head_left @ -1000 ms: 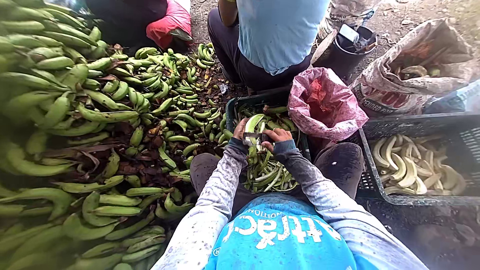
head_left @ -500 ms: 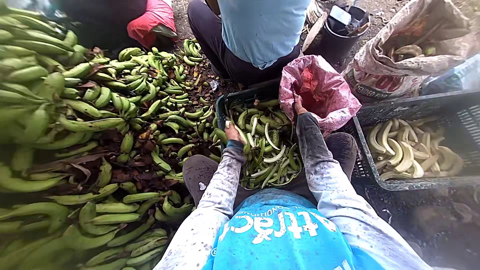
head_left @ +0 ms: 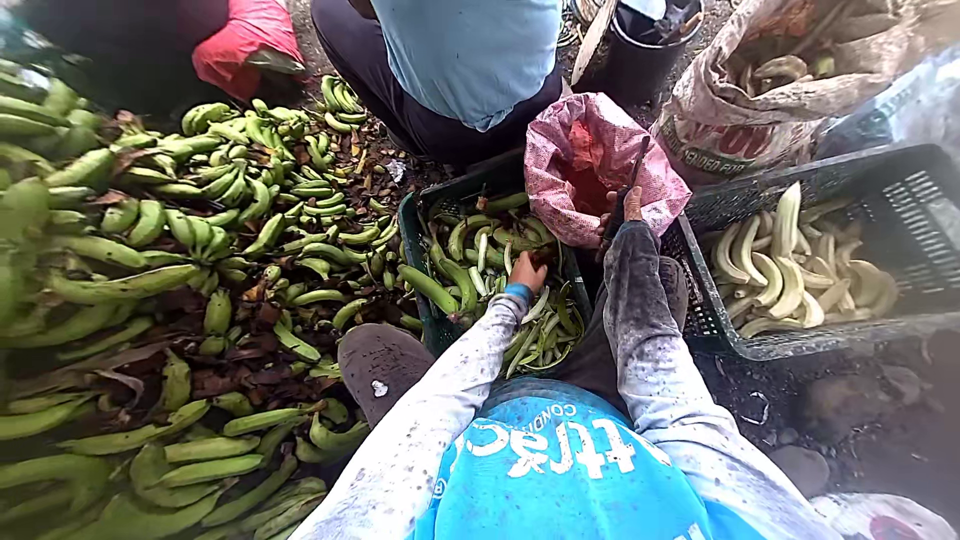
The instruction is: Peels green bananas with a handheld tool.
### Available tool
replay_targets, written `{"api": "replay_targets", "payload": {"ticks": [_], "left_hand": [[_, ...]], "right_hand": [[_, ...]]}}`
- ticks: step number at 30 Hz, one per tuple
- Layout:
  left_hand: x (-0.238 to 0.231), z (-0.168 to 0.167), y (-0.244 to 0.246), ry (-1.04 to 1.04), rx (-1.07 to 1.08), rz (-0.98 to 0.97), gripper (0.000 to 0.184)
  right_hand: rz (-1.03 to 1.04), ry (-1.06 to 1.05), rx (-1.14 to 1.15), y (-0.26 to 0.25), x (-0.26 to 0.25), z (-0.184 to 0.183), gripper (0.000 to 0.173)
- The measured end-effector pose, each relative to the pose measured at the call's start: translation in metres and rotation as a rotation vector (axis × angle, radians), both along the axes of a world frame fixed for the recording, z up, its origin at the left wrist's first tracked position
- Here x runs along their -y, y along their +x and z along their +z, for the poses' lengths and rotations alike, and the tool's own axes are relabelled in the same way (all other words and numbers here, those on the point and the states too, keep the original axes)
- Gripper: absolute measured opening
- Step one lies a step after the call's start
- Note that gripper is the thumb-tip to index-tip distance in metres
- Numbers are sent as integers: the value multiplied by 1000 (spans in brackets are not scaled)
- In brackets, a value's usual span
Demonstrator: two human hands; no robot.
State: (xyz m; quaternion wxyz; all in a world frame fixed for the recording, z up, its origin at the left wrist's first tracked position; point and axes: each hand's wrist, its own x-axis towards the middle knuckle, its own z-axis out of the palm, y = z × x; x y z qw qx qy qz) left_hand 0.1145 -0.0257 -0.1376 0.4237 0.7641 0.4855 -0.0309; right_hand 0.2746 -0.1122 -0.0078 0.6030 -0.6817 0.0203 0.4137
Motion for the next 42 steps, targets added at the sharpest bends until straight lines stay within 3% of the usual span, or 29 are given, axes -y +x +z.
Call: {"api": "replay_targets", "payload": {"ticks": [2, 4, 7, 10, 13, 15, 18, 21, 23, 25, 27, 28, 30, 32, 34, 36, 38, 42], "left_hand": [[19, -25, -21, 220, -167, -75, 69], [25, -34, -38, 310, -333, -155, 77], [15, -20, -46, 239, -434, -174, 67], [-7, -1, -64, 107, -119, 44, 54], [-16, 54, -95, -94, 468, 298, 43], [-17, 75, -125, -121, 804, 351, 45], [-29, 89, -157, -18, 847, 398, 65], [-33, 85, -162, 99, 831, 528, 58], [-30, 78, -165, 159, 862, 502, 55], [-23, 82, -164, 173, 902, 489, 57], [-22, 90, -157, 159, 961, 502, 58], [-24, 92, -155, 163, 992, 501, 57], [-26, 97, -155, 156, 1042, 479, 57], [-27, 97, -159, 146, 1133, 435, 57], [-33, 98, -161, 112, 1203, 402, 52], [-40, 105, -162, 97, 1073, 400, 53], [-44, 109, -159, 30, 844, 456, 50], [-56, 107, -133, -205, 617, 709, 57]], "right_hand": [[-5, -51, -10, -4, -4, 6, 60], [-3, -83, 3, -9, -9, 9, 58], [67, -146, 39, -14, -17, 7, 54], [216, -31, 157, -23, -19, -22, 50], [403, 52, 248, -50, -15, -43, 41], [452, 130, 212, -86, -9, -62, 38], [596, 76, 20, -143, 5, -82, 43], [664, -96, -125, -169, 0, -73, 52], [568, 25, -90, -167, -17, -56, 51], [560, 201, -85, -159, -24, 4, 53], [516, 458, -68, -158, -32, 27, 50], [523, 478, -59, -160, -35, 31, 48], [571, 217, -32, -171, -38, 12, 49], [721, -126, -102, -182, -26, -43, 55], [772, -325, -176, -187, -4, -85, 59], [709, -326, -171, -191, -1, -91, 54], [689, -2, 23, -182, -5, -118, 46], [990, 213, 592, -143, -17, -87, 49]]}}
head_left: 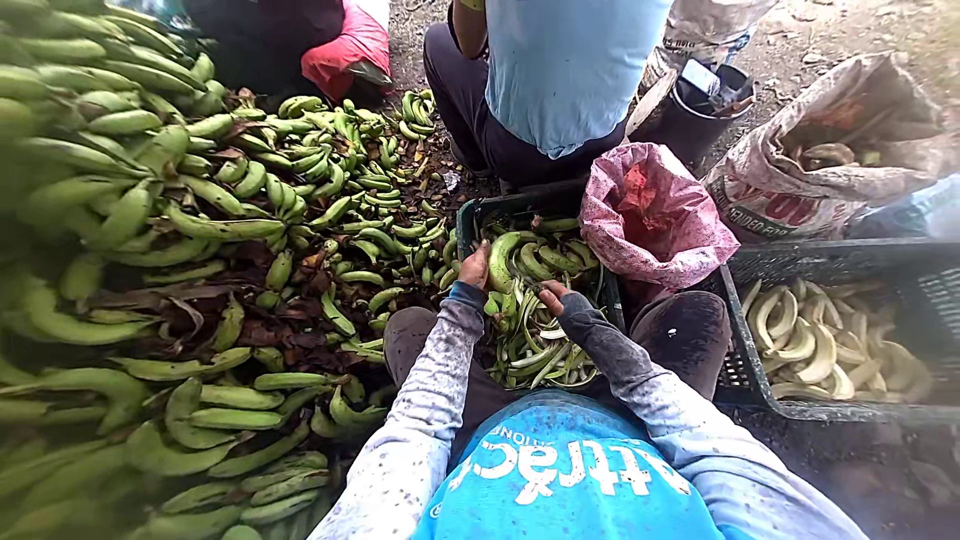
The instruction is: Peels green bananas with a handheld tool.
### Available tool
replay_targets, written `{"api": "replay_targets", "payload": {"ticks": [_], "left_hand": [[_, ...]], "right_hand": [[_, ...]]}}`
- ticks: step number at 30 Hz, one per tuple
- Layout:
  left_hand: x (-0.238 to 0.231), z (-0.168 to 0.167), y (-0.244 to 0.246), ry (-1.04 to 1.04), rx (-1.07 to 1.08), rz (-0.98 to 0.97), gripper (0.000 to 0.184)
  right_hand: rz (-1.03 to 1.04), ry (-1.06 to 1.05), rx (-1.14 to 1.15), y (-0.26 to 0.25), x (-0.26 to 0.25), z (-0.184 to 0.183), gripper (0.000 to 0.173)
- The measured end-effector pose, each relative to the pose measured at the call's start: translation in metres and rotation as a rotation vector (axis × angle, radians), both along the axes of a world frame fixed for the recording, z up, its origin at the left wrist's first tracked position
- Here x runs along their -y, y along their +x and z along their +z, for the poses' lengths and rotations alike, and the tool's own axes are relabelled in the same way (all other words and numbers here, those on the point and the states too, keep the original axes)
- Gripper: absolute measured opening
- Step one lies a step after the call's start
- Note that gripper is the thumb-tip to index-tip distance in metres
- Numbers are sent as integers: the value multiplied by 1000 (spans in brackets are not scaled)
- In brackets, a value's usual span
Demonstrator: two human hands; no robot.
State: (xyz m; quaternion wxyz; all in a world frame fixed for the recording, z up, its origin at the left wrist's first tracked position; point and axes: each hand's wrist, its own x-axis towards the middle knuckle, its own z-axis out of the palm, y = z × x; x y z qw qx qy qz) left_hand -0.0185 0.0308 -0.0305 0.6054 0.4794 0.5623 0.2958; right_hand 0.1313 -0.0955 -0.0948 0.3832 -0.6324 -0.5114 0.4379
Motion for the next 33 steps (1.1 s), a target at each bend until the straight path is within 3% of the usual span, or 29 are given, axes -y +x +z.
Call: {"api": "replay_targets", "payload": {"ticks": [2, 4, 7, 10, 13, 17, 19, 22, 24, 26, 28, 31, 33], "left_hand": [[5, 2, 9, -54, 0, -14, 51], [22, -1, 19, 0, 65, -26, 48], [58, -12, 40, -39, 92, 138, 54], [71, -40, 45, -45, 186, 236, 57], [40, -45, 29, 40, 287, 203, 48], [-8, -33, 10, 260, 210, 56, 41], [-10, -15, 12, 322, 212, 0, 39], [10, -6, 25, 313, 213, -107, 38], [26, -7, 26, 228, 119, -198, 40], [33, -15, 23, 181, 92, -255, 43], [28, -27, 20, 238, 120, -153, 44], [7, -22, 19, 497, 170, 72, 51], [-9, -20, 26, 709, 302, 211, 52]], "right_hand": [[46, 271, 256, 15, -8, -17, 55], [32, 314, 407, 28, -19, -6, 51], [-90, -67, 565, 40, -37, 41, 54], [-268, -295, 437, 44, -53, 43, 58], [-182, -101, 271, 36, -47, 17, 53], [26, 170, 168, 16, -19, 0, 45], [-20, 391, 239, 12, -20, -15, 46], [-67, 303, 474, 33, -29, 32, 48], [-273, 372, 678, 46, -42, 44, 49], [-429, 376, 703, 48, -53, 49, 51], [-348, 279, 611, 38, -50, 56, 54], [-153, 159, 454, 10, -28, 50, 53], [-172, 216, 411, -6, -14, 36, 53]]}}
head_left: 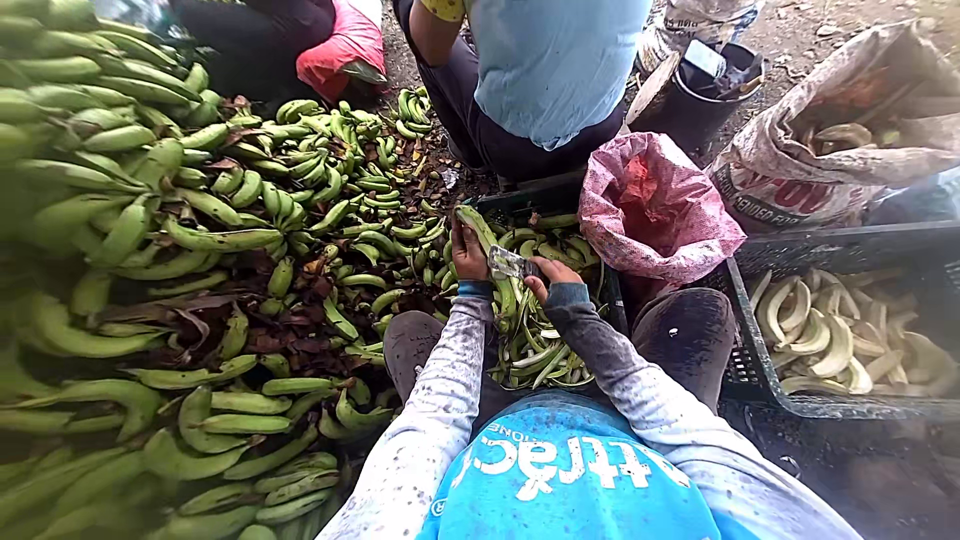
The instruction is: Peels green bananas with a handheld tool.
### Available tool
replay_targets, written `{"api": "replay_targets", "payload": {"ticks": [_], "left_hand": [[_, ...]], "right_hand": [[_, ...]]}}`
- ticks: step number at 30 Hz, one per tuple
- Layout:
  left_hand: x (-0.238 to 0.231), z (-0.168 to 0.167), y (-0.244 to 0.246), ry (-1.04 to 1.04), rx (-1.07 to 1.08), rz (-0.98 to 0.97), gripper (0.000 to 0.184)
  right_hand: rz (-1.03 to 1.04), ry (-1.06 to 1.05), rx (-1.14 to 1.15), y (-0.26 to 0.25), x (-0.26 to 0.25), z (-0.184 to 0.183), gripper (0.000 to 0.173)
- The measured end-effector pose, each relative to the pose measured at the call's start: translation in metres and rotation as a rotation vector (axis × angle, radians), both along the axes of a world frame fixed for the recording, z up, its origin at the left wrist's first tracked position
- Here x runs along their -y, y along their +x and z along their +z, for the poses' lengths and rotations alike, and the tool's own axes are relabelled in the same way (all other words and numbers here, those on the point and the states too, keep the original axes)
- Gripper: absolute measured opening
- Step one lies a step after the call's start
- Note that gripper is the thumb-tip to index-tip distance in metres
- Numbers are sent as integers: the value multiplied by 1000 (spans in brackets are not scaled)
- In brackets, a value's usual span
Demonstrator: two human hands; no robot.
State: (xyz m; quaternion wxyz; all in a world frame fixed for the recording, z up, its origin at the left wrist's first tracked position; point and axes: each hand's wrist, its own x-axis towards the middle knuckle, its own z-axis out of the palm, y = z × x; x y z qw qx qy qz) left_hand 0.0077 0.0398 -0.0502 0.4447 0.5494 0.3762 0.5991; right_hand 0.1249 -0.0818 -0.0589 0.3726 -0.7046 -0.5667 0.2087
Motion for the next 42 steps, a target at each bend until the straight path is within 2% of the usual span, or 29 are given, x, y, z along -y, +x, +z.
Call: {"api": "replay_targets", "payload": {"ticks": [2, 4, 7, 9, 11, 13, 16, 18, 19, 20, 23, 24, 25, 27, 30, 33, 36, 38, 40, 42], "left_hand": [[-4, 10, 10, 67, 133, -9, 49], [6, 19, 13, -75, 101, -119, 45], [18, 30, 2, -404, -394, -491, 44], [17, 20, -3, -554, -534, -618, 46], [15, 11, -4, -604, -369, -434, 47], [12, 1, 3, -494, 21, -186, 50], [-7, 4, 23, -380, 447, 120, 49], [-9, 11, 29, -390, 542, 153, 48], [-4, 12, 31, -392, 538, 99, 45], [4, 13, 28, -375, 428, -18, 44], [29, 20, 7, -389, -214, -506, 49], [30, 19, 3, -416, -369, -628, 50], [29, 16, 0, -453, -452, -659, 52], [20, 7, -1, -533, -423, -438, 50], [6, 5, 5, -591, -164, -57, 48], [-1, 9, 8, -553, 109, 50, 50], [11, 19, 8, -511, 139, -106, 50], [25, 31, -1, -503, -77, -327, 46], [24, 33, -16, -440, -384, -621, 44], [17, 30, -21, -393, -590, -737, 46]], "right_hand": [[-27, 78, 50, -1, 3, -3, 52], [-62, 134, 150, 12, -6, 4, 50], [-195, 74, 224, 41, -33, 19, 52], [-229, -102, 159, 51, -42, 31, 55], [-190, -153, 121, 44, -40, 33, 56], [-121, -172, 71, 20, -23, 25, 56], [-121, -142, 38, -11, -2, 5, 55], [-158, -92, 61, -13, -2, -1, 55], [-178, -39, 95, -7, -7, 0, 54], [-185, -23, 113, 2, -13, 5, 53], [-145, -139, 90, 44, -37, 32, 54], [-121, -198, 96, 56, -43, 41, 54], [-107, -241, 103, 63, -46, 49, 54], [-127, -234, 90, 60, -43, 51, 54], [-83, -200, 75, 32, -19, 37, 54], [-24, -131, 126, 4, 5, 14, 54], [-79, 6, 210, 7, 2, 6, 52], [-108, -28, 206, 24, -15, 20, 51], [-81, -221, 136, 43, -34, 42, 54], [-24, -388, 75, 52, -43, 62, 56]]}}
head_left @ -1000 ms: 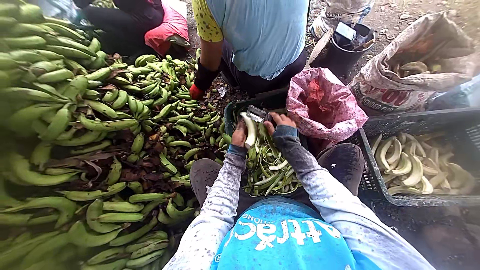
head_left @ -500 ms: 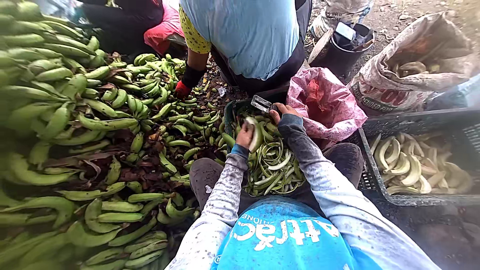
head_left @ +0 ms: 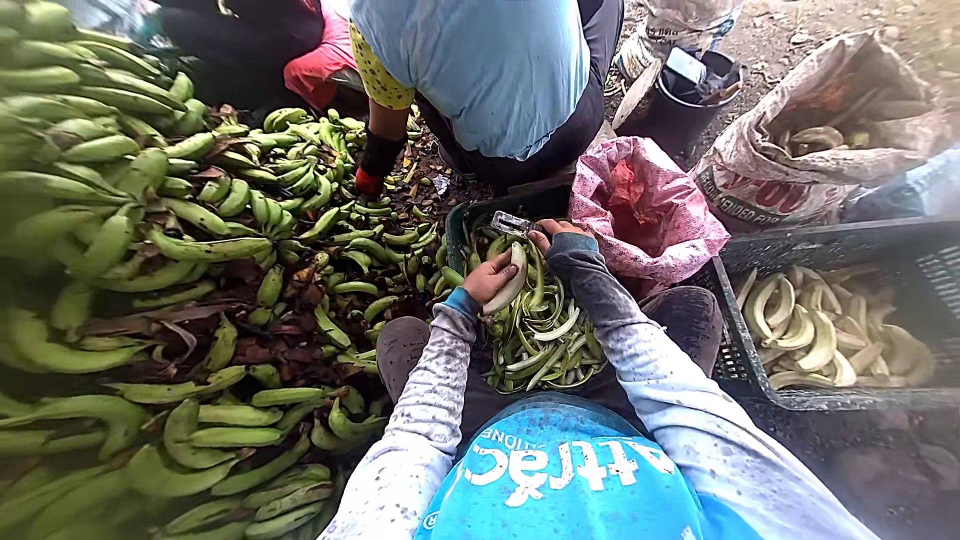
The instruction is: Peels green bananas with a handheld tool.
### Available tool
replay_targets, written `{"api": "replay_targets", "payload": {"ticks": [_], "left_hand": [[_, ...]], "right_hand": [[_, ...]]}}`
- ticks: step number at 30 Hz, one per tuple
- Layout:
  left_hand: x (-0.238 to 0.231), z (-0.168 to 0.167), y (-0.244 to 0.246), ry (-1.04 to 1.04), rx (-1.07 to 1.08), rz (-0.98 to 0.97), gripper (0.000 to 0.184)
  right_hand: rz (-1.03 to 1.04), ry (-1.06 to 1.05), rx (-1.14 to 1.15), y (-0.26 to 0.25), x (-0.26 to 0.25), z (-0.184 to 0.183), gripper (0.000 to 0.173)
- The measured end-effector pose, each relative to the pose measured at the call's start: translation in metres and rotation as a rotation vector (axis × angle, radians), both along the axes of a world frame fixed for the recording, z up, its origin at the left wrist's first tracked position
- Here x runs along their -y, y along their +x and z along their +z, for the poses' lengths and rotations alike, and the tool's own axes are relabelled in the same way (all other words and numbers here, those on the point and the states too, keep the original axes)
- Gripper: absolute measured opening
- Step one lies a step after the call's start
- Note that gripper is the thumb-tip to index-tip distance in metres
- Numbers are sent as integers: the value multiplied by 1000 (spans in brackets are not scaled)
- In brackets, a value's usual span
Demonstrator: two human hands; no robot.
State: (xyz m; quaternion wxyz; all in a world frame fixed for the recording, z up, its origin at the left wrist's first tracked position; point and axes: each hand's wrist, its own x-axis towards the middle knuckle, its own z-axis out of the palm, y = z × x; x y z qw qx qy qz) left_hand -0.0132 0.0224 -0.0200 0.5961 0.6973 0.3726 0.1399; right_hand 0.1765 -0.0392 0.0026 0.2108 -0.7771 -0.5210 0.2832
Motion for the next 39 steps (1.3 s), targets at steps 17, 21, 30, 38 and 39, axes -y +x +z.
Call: {"api": "replay_targets", "payload": {"ticks": [17, 21, 30, 38, 39], "left_hand": [[2, 4, 12, -193, 365, 584, 46], [7, 8, 4, -21, 237, 387, 43], [-7, -9, -6, 17, 32, 254, 41], [10, -22, 13, -558, 448, 625, 26], [19, -23, 17, -497, 492, 619, 23]], "right_hand": [[-66, 382, 172, -39, 25, -38, 54], [-35, 222, 133, -25, 12, -20, 54], [36, 110, -75, -27, 16, -27, 54], [20, 514, 176, -61, 54, -73, 51], [-7, 369, 73, -54, 43, -62, 50]]}}
